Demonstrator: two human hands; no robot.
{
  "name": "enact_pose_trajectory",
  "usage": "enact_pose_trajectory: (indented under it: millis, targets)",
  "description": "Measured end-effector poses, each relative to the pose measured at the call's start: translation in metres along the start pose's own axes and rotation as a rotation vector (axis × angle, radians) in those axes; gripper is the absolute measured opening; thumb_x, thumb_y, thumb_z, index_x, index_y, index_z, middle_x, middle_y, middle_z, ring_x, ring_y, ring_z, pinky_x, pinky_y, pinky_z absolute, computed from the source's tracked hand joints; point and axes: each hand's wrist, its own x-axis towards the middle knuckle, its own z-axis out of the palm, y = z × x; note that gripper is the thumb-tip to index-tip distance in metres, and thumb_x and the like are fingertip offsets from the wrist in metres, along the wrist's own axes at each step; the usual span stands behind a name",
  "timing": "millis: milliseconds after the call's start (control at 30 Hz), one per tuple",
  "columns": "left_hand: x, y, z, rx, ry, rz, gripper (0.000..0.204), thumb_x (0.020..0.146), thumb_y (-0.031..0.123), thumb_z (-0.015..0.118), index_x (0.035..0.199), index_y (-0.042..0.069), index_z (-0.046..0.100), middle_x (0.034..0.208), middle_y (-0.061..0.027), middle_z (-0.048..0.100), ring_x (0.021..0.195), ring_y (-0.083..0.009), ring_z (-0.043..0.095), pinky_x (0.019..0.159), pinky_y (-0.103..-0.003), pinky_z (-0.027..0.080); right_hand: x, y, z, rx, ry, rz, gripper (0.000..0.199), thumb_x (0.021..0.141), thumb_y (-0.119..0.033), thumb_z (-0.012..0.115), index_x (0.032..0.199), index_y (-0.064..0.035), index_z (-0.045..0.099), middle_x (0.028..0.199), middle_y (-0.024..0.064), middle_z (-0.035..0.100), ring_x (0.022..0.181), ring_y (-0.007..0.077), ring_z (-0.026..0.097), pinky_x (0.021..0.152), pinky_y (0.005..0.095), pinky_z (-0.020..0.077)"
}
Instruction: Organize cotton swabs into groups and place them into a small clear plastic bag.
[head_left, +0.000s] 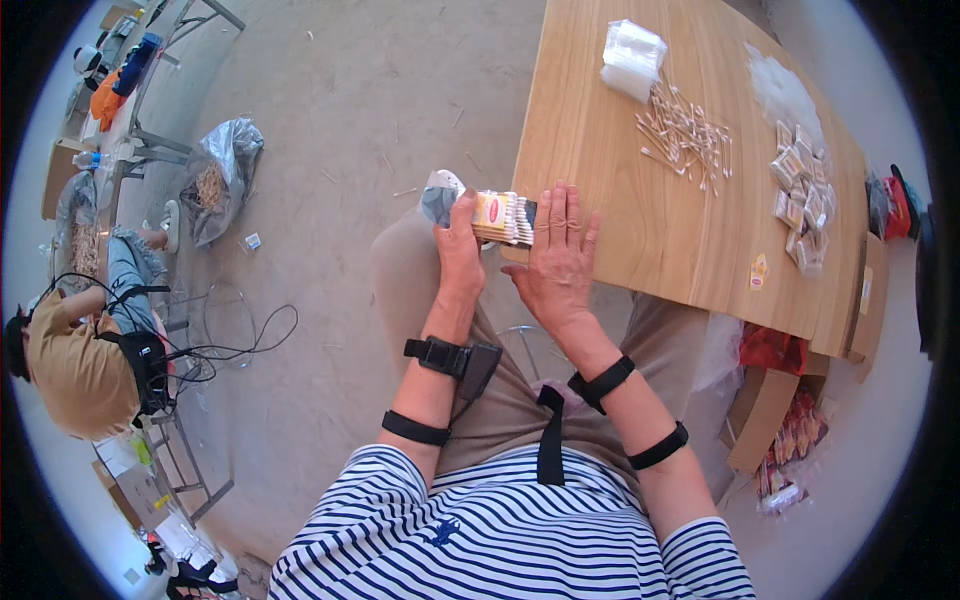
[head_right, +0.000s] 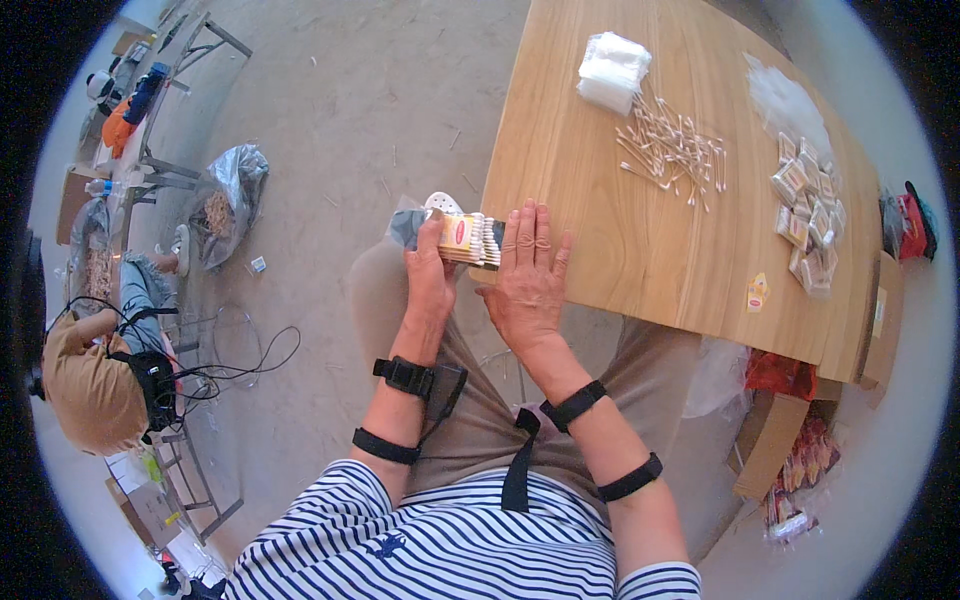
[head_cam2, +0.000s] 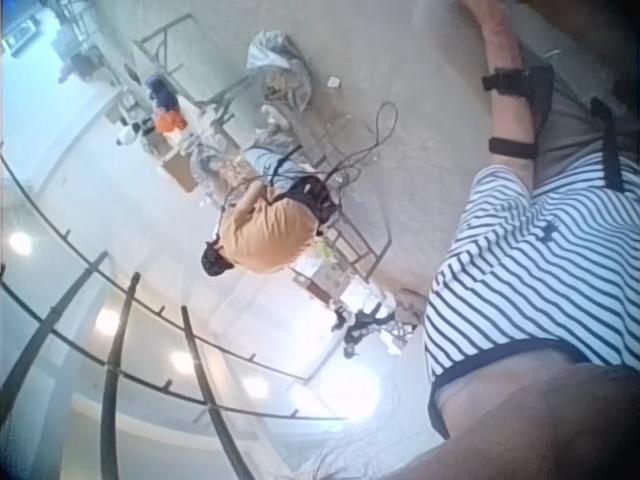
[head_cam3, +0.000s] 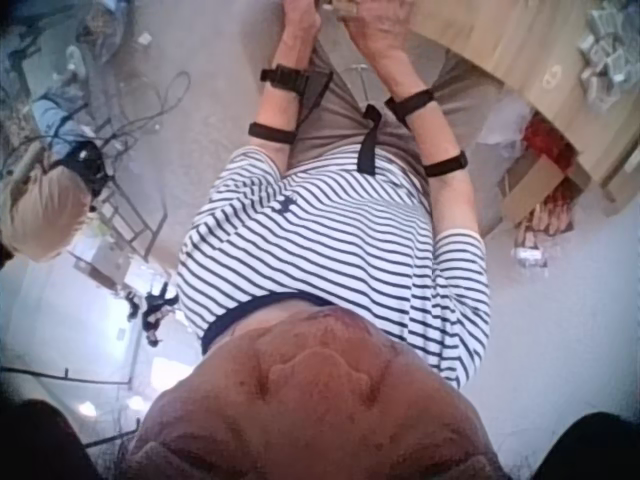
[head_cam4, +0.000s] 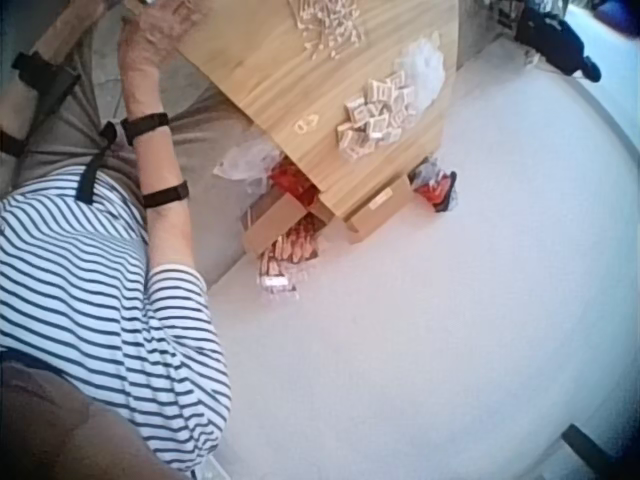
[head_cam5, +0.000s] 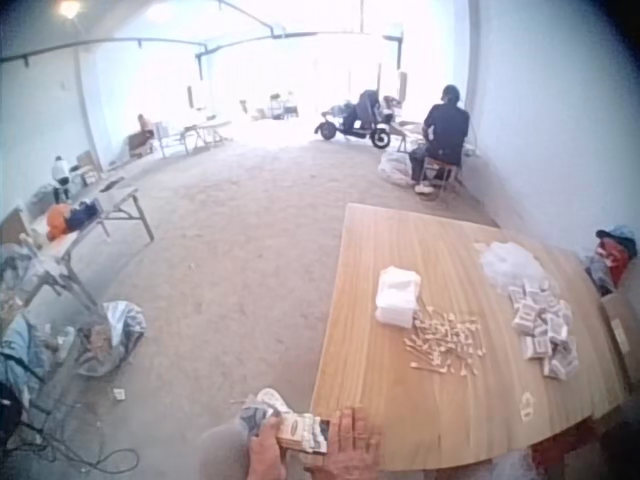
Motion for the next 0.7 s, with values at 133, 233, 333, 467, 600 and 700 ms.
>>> enact_pose_trajectory:
  millis: [133, 233, 333, 467, 600, 700]
  targets:
    - [-0.002, -0.001, 0.003, 0.000, 0.021, 0.029, 0.020, 0.094, 0.024, 0.067, 0.103, 0.007, 0.063, 0.096, 0.0018, 0.063, 0.086, -0.0094, 0.063, 0.076, -0.029, 0.053, 0.000, 0.002, 0.003, 0.008, 0.005, -0.013, 0.119, 0.063, -0.038, 0.089, 0.154, 0.0037, 0.024, 0.163, 0.0200, 0.020, 0.154, 0.0342, 0.014, 0.121, 0.0584, 0.0133]
    - [-0.002, -0.002, 0.002, -0.016, 0.013, 0.067, 0.019, 0.094, 0.024, 0.068, 0.103, 0.008, 0.063, 0.096, 0.0020, 0.063, 0.085, -0.0091, 0.063, 0.077, -0.029, 0.052, 0.001, 0.000, 0.000, -0.001, -0.015, -0.027, 0.120, 0.063, -0.037, 0.089, 0.155, 0.0035, 0.024, 0.164, 0.0192, 0.020, 0.154, 0.0334, 0.014, 0.121, 0.0581, 0.0131]
    - [0.000, -0.004, 0.000, 0.000, 0.002, 0.051, 0.020, 0.094, 0.024, 0.068, 0.104, 0.008, 0.062, 0.096, 0.0021, 0.063, 0.086, -0.0088, 0.062, 0.078, -0.029, 0.052, 0.005, -0.002, -0.003, -0.047, -0.043, -0.087, 0.114, 0.063, -0.039, 0.088, 0.152, 0.0022, 0.030, 0.163, 0.0173, 0.022, 0.154, 0.0313, 0.015, 0.121, 0.0593, 0.0121]
    - [-0.001, -0.004, 0.000, -0.013, -0.003, 0.039, 0.022, 0.093, 0.025, 0.068, 0.106, 0.008, 0.061, 0.096, 0.0023, 0.062, 0.085, -0.0090, 0.062, 0.077, -0.029, 0.052, 0.006, -0.006, -0.003, -0.009, -0.046, -0.078, 0.113, 0.062, -0.038, 0.088, 0.151, 0.0023, 0.033, 0.163, 0.0174, 0.023, 0.154, 0.0314, 0.015, 0.121, 0.0598, 0.0125]
    - [0.004, -0.008, -0.008, -0.013, -0.044, 0.053, 0.027, 0.095, 0.028, 0.066, 0.114, 0.009, 0.060, 0.103, -0.0011, 0.067, 0.090, -0.0140, 0.068, 0.077, -0.031, 0.058, 0.011, -0.009, -0.001, -0.007, -0.046, -0.104, 0.109, 0.064, -0.039, 0.087, 0.150, 0.0028, 0.035, 0.162, 0.0181, 0.023, 0.154, 0.0320, 0.015, 0.121, 0.0594, 0.0117]
    - [-0.004, -0.003, 0.007, -0.054, -0.021, 0.025, 0.026, 0.093, 0.027, 0.069, 0.110, 0.009, 0.059, 0.096, 0.0015, 0.063, 0.084, -0.0096, 0.063, 0.076, -0.029, 0.054, 0.012, -0.006, 0.004, -0.023, -0.020, -0.117, 0.116, 0.062, -0.037, 0.089, 0.152, 0.0063, 0.029, 0.163, 0.0205, 0.021, 0.154, 0.0326, 0.014, 0.122, 0.0585, 0.0104]
